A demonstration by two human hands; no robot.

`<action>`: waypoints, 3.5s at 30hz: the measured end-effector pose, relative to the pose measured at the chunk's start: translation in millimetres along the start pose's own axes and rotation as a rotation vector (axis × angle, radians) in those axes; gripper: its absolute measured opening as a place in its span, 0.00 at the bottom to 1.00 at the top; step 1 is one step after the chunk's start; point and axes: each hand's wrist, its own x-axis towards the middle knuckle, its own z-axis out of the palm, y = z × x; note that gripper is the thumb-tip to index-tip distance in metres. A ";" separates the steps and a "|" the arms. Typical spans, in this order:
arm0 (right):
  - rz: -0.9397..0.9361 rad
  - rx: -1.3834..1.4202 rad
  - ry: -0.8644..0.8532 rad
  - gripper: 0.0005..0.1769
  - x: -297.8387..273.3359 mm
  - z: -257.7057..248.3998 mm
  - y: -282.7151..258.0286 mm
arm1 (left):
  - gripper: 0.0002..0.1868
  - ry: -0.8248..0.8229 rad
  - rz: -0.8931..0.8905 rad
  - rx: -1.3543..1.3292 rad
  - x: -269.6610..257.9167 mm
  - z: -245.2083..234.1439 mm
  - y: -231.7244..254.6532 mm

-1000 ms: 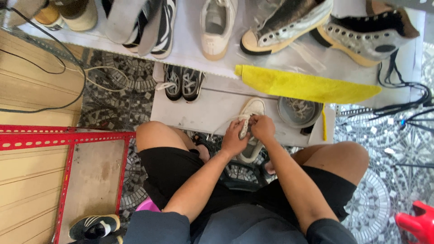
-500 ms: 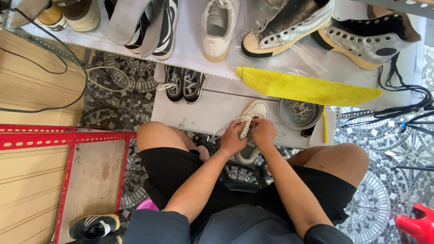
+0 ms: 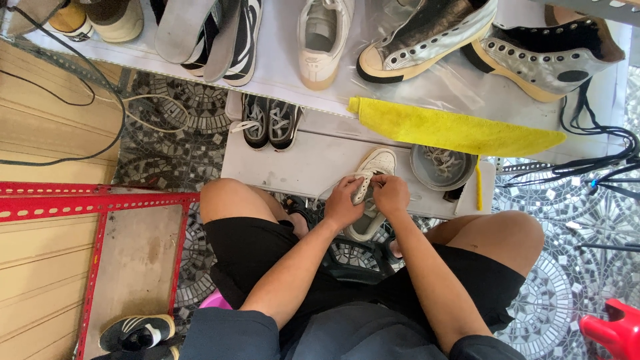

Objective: The person sits on a low stool and laces a white sneaker placed on their lap. They thread the laces through the eyelets, pull them tight, and tie a knot. The person then adjusts the laces and the shoe tongue.

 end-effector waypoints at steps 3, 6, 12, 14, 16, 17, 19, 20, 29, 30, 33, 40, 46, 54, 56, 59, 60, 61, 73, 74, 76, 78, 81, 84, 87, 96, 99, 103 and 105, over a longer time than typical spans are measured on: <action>0.033 0.032 0.026 0.10 -2.0 3.2 -3.8 | 0.36 0.004 -0.016 -0.003 -2.5 -2.7 4.4; 0.041 0.122 0.077 0.11 -6.2 2.9 -4.9 | 0.34 0.011 -0.037 0.031 -0.4 -0.5 0.6; 0.021 0.147 0.121 0.16 -4.1 11.0 4.2 | 0.31 -0.009 -0.062 0.073 -1.7 -8.7 13.2; 0.039 0.119 0.108 0.16 4.5 18.1 7.3 | 0.29 -0.009 -0.065 0.061 -0.4 -9.4 14.6; 0.104 0.080 0.114 0.15 10.6 25.3 7.3 | 0.28 0.001 -0.095 0.065 -1.0 -9.8 17.7; 0.106 0.082 0.117 0.15 16.5 30.8 13.0 | 0.28 -0.002 -0.092 0.067 -1.6 -8.9 17.3; 0.151 0.061 0.092 0.13 27.5 41.7 24.0 | 0.27 0.013 -0.107 0.011 -3.9 -7.3 16.5; 0.152 0.060 0.091 0.13 30.6 43.0 25.5 | 0.27 0.013 -0.109 0.010 -4.1 -8.1 18.3; 0.124 0.157 0.064 0.12 34.5 35.9 29.1 | 0.27 -0.019 -0.102 0.051 -2.6 -20.2 33.3; 0.096 0.168 0.034 0.12 33.9 33.5 30.4 | 0.29 -0.033 -0.122 0.023 -3.1 -24.2 38.3; 0.052 0.203 -0.031 0.12 37.3 25.8 34.2 | 0.26 -0.021 -0.131 0.005 13.7 -13.5 17.8; -0.033 0.265 -0.208 0.12 43.1 1.8 27.9 | 0.15 0.058 -0.138 -0.090 37.7 0.8 -4.2; -0.049 0.498 -0.330 0.16 83.5 39.7 70.0 | 0.15 0.071 -0.175 -0.044 50.1 7.6 -14.4; -0.089 0.318 -0.383 0.20 68.0 -10.3 35.3 | 0.14 0.075 -0.146 0.057 56.2 7.7 -16.4; -0.121 0.243 -0.370 0.20 62.7 -19.3 27.2 | 0.15 0.084 -0.144 0.065 53.9 3.8 -15.6; -0.164 0.221 -0.407 0.20 55.9 -28.3 19.7 | 0.14 0.083 -0.143 0.089 51.1 0.5 -14.4; -0.165 0.251 -0.424 0.21 52.3 -32.3 16.7 | 0.13 0.081 -0.163 0.063 50.5 0.5 -15.2; -0.170 0.280 -0.440 0.23 51.4 -37.3 11.8 | 0.13 0.083 -0.181 0.039 52.6 -1.1 -15.2; -0.187 0.254 -0.508 0.23 64.5 -44.5 10.6 | 0.13 0.100 -0.204 -0.003 43.4 -6.7 0.1; -0.188 0.253 -0.507 0.23 66.1 -45.3 10.7 | 0.13 0.101 -0.202 -0.004 44.8 -6.5 -0.7; -0.247 0.018 -0.448 0.14 68.3 -45.8 11.4 | 0.14 0.100 -0.179 0.033 46.0 -5.3 -3.3; -0.252 -0.045 -0.436 0.12 75.5 -42.8 15.6 | 0.14 0.104 -0.170 0.036 47.3 -5.7 -8.6; -0.257 -0.201 -0.403 0.11 77.3 -46.7 18.5 | 0.14 0.104 -0.163 0.043 49.2 -3.2 -15.5; -0.255 -0.326 -0.383 0.13 78.7 -48.3 18.5 | 0.14 0.050 -0.196 0.035 46.0 -9.0 -7.1; -0.229 -0.342 -0.389 0.14 83.9 -39.5 20.6 | 0.17 -0.023 -0.234 0.020 44.6 -10.0 -4.5; -0.129 0.100 -0.507 0.23 63.6 -73.9 -27.5 | 0.17 0.051 -0.213 0.006 34.6 -13.5 6.0; -0.099 0.244 -0.519 0.28 42.0 -109.8 -57.0 | 0.17 0.076 -0.236 -0.020 40.9 -7.6 -3.8; -0.181 0.164 -0.476 0.25 32.8 -126.1 -67.1 | 0.17 0.105 -0.261 -0.019 49.7 3.2 -17.6; -0.212 0.111 -0.449 0.25 33.4 -125.9 -59.1 | 0.17 0.107 -0.268 -0.014 56.1 9.5 -29.7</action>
